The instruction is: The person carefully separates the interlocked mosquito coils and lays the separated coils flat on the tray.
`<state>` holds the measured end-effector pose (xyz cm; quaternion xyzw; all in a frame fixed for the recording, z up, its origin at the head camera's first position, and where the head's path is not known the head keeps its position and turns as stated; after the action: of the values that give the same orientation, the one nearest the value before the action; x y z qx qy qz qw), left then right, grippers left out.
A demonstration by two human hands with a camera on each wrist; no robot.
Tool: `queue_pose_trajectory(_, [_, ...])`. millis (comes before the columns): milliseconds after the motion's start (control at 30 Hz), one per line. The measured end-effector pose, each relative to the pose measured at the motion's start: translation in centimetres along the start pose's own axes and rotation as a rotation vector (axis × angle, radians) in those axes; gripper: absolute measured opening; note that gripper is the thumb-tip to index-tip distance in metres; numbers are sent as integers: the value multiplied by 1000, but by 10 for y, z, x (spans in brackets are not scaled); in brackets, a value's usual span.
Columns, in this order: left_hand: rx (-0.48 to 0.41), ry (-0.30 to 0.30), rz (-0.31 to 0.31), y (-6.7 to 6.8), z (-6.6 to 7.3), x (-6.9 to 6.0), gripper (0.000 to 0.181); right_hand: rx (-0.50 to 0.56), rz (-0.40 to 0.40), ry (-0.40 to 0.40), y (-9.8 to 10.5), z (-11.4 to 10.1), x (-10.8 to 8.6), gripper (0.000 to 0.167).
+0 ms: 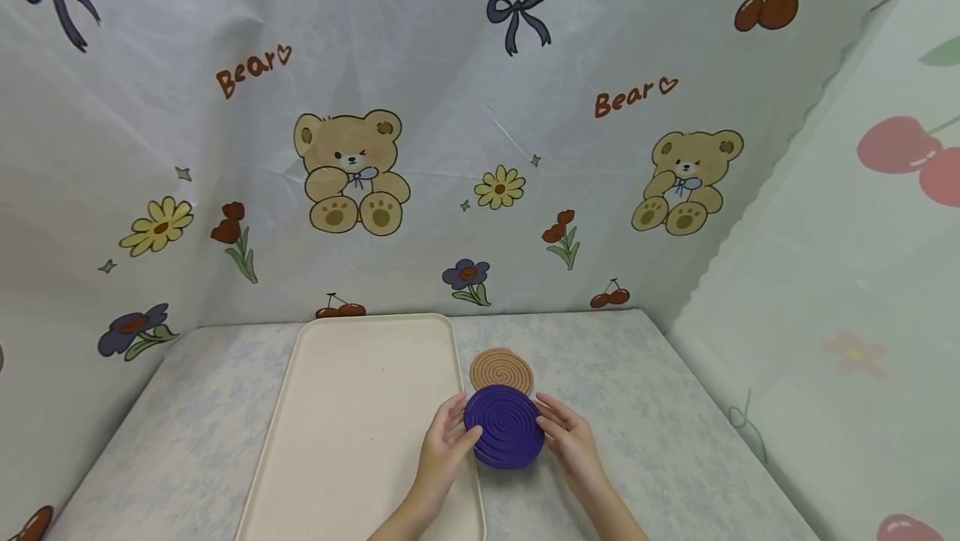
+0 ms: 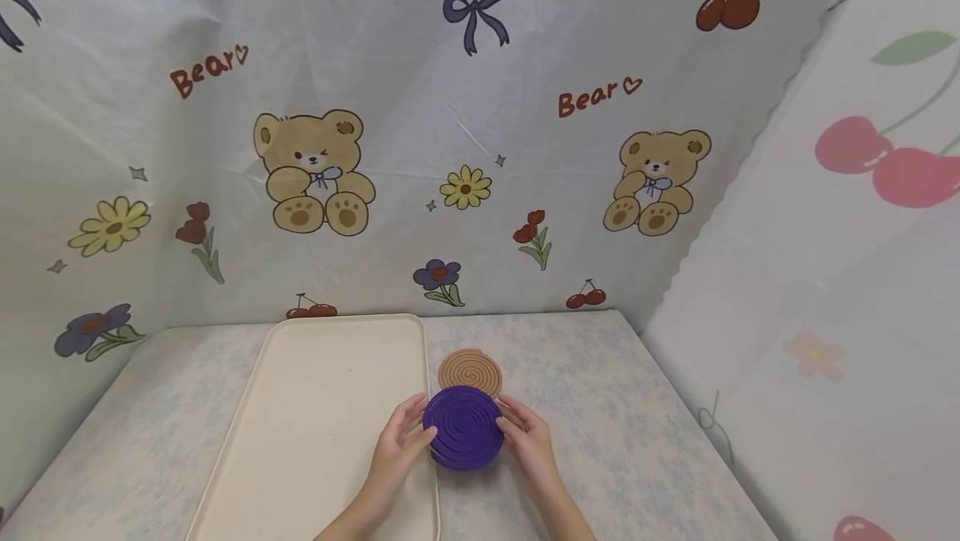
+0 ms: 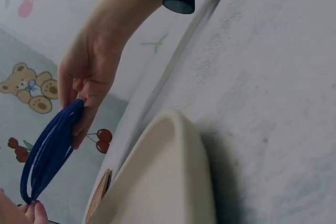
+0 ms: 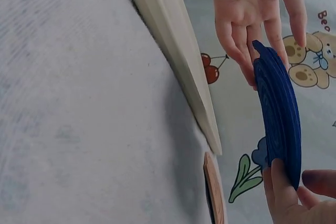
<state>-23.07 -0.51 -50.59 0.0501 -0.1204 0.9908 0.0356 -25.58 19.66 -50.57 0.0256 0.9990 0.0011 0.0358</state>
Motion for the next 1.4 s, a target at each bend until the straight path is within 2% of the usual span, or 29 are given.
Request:
queue_pose_trajectory(300, [7, -14, 90, 21, 12, 9, 55, 47, -30, 20, -20, -15, 10, 49])
queue_pose_trajectory(567, [-31, -33, 208, 44, 20, 15, 47, 97, -86, 66, -44, -28, 23, 50])
queue_pose_trajectory(967, [-27, 0, 334, 78, 41, 24, 41, 137, -119, 86, -86, -48, 37, 46])
queue_pose_trajectory(1167, [-72, 17, 386, 94, 52, 24, 40, 148, -168, 88, -106, -55, 42, 47])
queue_pose_trajectory(1400, [-149, 11, 438, 107, 59, 25, 42, 156, -111, 80, -122, -57, 45, 38])
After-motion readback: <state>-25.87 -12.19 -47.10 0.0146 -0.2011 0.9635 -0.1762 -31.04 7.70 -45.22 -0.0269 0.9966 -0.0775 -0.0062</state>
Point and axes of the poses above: each hand's wrist, its own x-axis towards the middle knuckle, its own y-axis out of the back of the hand, z = x × y, the point moved 4 cm from there along x, towards the middle knuckle, and after that the axes turned 8 degrees about -x, right-handed, at the moved point
